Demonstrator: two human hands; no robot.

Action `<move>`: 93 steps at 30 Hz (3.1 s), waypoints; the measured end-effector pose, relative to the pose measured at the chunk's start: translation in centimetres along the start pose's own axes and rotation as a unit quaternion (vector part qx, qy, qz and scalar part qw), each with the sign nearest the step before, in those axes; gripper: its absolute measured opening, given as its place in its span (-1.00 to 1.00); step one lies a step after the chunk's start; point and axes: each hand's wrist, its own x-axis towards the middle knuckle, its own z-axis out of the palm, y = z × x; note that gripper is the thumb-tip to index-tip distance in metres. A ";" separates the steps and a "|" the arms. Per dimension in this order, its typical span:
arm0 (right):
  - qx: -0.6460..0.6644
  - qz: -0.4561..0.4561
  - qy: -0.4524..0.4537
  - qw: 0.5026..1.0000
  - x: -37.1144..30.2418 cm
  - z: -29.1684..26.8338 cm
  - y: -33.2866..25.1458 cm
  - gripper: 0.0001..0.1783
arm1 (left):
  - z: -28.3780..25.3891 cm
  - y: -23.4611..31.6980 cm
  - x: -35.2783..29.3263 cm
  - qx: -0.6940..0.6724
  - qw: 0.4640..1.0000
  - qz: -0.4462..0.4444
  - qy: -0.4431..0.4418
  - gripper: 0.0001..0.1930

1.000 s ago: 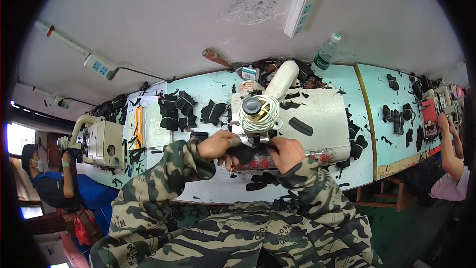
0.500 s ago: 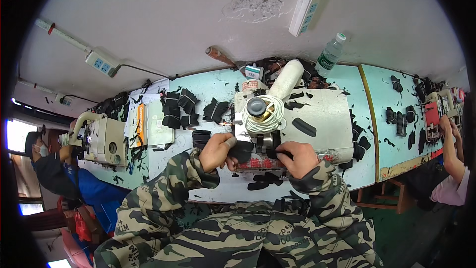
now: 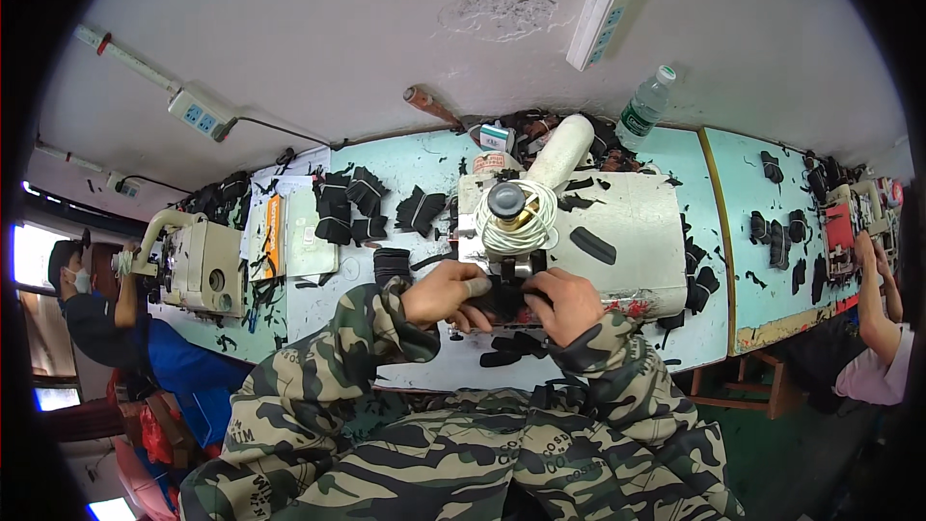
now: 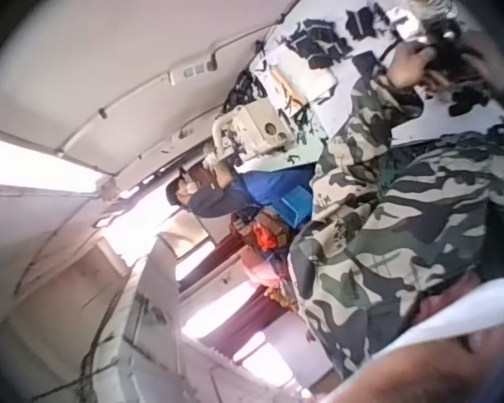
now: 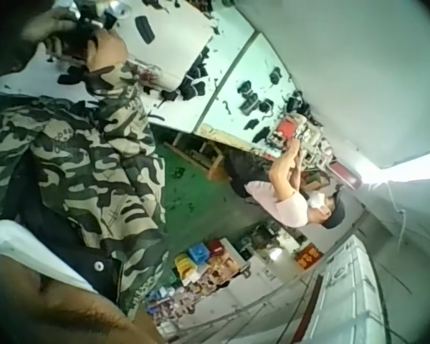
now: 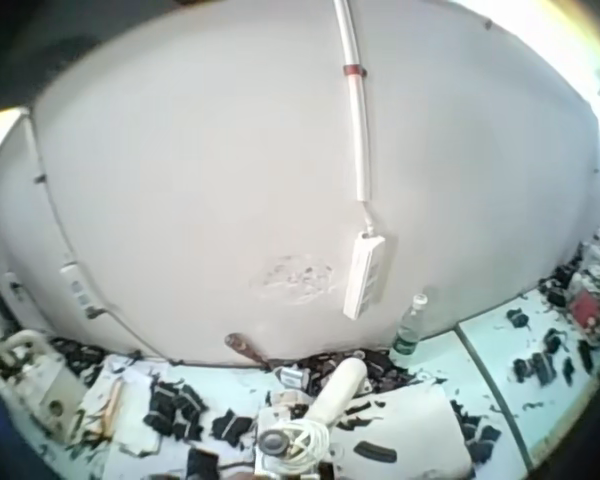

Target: Assembling small black components using an industrial machine at a manual assembly station

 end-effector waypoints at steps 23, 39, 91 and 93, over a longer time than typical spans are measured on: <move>0.045 -0.010 -0.015 0.999 -0.8 -0.4 0.1 -0.76 | 1.3 -1.6 -0.4 -0.019 0.998 0.059 0.029 -0.76; 0.060 -0.030 -0.002 0.998 -1.2 -1.4 0.4 -0.76 | 2.1 -1.4 0.5 0.037 0.997 0.063 0.036 -0.74; -0.103 0.130 -0.006 0.986 -13.5 14.6 13.7 -0.68 | 7.6 -21.8 6.0 0.436 0.859 0.173 0.205 -0.65; -0.097 0.140 -0.033 0.985 -13.3 14.7 12.3 -0.65 | 6.9 -22.6 5.4 0.425 0.866 0.181 0.193 -0.62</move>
